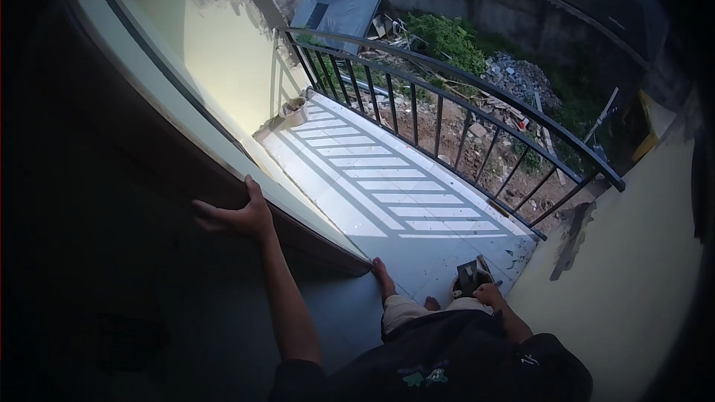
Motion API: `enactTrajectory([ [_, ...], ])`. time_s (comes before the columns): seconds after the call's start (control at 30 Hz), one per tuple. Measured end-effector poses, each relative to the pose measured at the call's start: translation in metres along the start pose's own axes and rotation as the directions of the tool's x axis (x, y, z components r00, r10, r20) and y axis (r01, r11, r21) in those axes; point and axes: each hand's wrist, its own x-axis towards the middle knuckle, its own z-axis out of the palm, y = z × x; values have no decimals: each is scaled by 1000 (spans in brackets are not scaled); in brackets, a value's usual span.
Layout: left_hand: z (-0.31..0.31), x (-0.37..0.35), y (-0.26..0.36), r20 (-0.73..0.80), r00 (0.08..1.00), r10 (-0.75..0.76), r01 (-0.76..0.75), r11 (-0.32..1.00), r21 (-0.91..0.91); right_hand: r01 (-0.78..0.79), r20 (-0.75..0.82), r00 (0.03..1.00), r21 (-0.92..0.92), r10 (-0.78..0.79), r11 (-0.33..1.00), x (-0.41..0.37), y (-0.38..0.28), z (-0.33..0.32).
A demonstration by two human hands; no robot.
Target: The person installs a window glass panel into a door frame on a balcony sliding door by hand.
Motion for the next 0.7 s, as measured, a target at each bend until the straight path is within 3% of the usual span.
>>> enactTrajectory([
  [0.7,-1,1,2,-15,1000,24,-23,1000,20,5,-5,1000,20,-5,1000,1,-1,2],
])
